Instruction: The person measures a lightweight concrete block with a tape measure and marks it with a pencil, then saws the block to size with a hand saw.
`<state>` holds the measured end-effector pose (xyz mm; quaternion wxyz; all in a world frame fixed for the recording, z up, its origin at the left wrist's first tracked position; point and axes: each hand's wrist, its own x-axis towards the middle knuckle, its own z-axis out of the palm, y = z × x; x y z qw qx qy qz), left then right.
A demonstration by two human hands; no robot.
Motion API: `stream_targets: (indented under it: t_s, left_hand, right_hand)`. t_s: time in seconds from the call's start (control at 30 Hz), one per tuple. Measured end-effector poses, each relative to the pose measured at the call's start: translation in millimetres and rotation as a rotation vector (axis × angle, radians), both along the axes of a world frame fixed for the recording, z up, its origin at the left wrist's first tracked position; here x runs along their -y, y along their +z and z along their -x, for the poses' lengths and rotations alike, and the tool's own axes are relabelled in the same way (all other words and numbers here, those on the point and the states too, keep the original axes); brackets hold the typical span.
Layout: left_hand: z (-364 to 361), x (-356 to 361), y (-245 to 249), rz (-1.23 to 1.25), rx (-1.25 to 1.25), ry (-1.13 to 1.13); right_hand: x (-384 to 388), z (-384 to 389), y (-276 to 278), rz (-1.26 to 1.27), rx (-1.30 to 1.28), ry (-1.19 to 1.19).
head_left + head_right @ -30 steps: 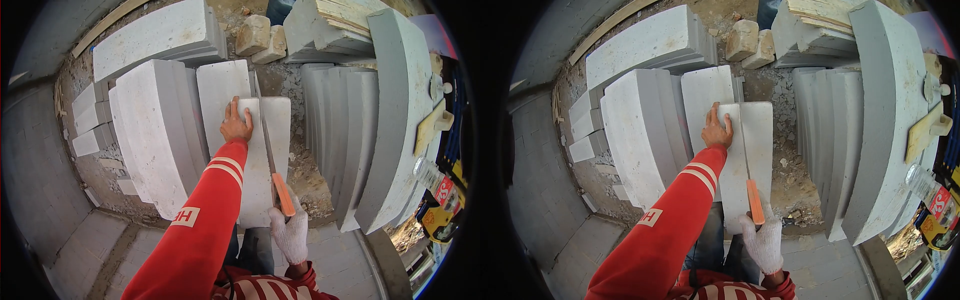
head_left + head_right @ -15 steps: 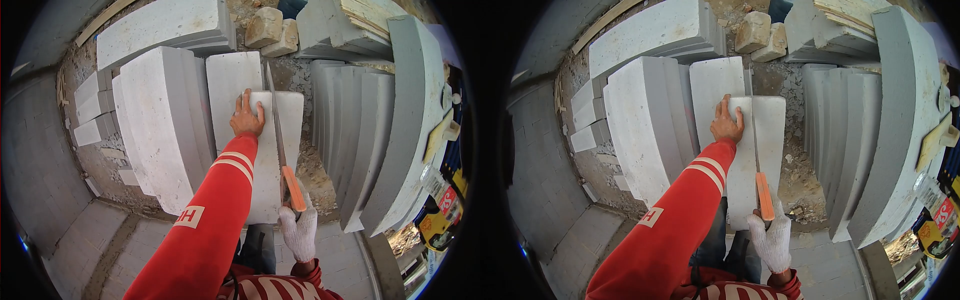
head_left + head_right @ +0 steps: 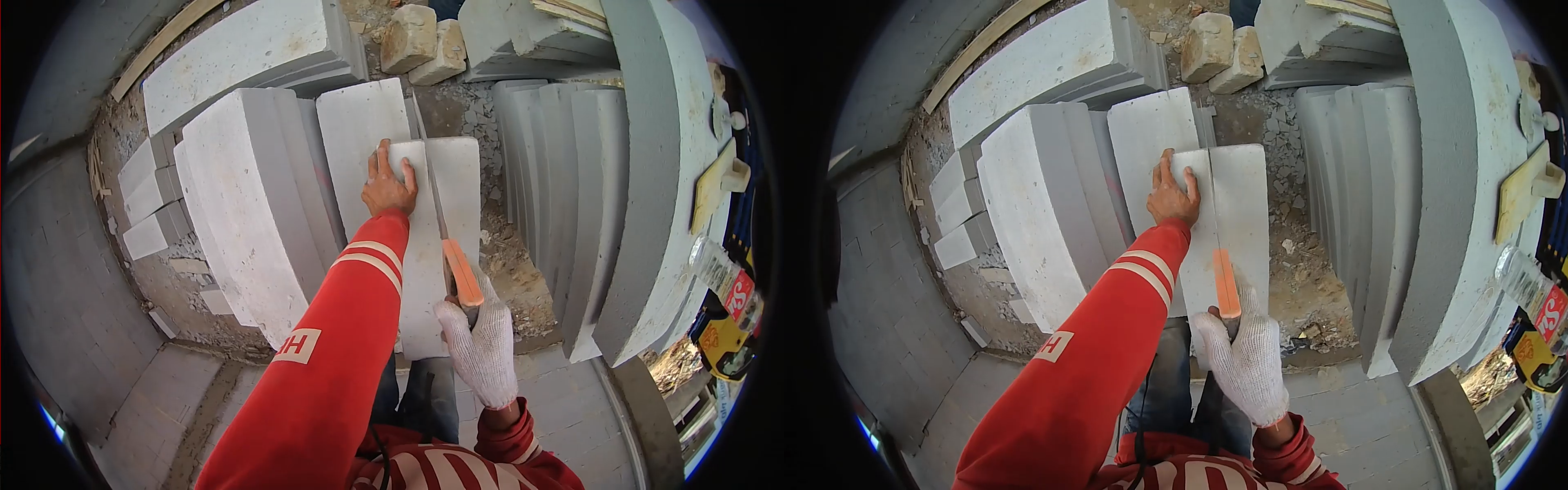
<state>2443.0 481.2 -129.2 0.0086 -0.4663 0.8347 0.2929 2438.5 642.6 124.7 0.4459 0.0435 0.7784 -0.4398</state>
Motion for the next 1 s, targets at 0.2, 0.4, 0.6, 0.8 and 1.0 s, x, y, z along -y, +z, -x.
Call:
stream_targets:
  t_s: [0.2,0.4,0.6,0.8,1.0]
  left_hand:
    - [1.0,0.8,0.2,0.016,-0.002,-0.005]
    - [-1.7,-0.1,6.9,-0.036,0.051,0.009]
    - [7.7,6.4,3.2,-0.02,0.022,-0.006]
    - [-1.3,1.2,-3.8,0.021,0.008,-0.009]
    - [-2.5,0.2,4.1,-0.04,0.031,-0.008]
  right_hand:
    - [51.4,45.6,-97.8,0.125,-0.31,0.026]
    - [-18.6,3.2,21.2,0.027,-0.002,-0.037]
    - [44.8,45.5,-101.2,0.06,-0.447,0.08]
    - [-4.1,-14.5,-1.6,0.059,-0.11,-0.078]
    - [27.0,25.9,-73.5,0.003,-0.127,0.018]
